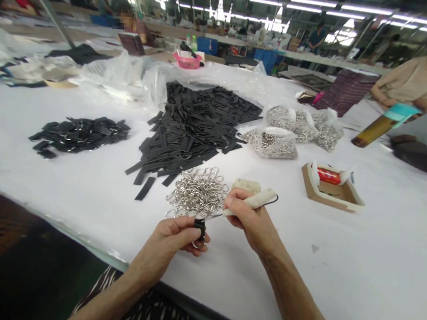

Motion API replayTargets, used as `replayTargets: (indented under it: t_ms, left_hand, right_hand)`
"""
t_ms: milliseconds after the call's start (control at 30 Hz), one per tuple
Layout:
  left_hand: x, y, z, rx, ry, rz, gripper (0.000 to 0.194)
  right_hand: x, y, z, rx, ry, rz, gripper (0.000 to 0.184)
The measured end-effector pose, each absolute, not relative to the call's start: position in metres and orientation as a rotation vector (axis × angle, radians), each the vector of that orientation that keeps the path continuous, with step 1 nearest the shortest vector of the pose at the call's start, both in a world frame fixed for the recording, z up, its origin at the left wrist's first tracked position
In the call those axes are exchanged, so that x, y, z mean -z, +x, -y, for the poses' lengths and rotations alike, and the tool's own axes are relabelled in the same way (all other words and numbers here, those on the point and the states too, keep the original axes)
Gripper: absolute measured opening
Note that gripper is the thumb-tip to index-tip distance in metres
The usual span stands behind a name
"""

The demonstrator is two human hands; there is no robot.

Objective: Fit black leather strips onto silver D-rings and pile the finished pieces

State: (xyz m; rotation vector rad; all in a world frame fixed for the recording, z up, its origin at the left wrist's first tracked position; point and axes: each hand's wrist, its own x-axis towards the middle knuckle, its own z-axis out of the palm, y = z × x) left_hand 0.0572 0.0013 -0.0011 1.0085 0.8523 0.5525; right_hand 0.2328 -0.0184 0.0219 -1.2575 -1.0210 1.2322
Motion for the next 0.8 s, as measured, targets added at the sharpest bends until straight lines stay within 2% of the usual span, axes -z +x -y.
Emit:
replayTargets:
  t_ms: [800]
  left_hand:
    - [0.0050,0.0557,0.0039,-0.488,0.962,-0.857,0.016]
  right_hand:
    - [-0.0130,0.2330,0.0155,-1.365,-1.301,1.134,0.024]
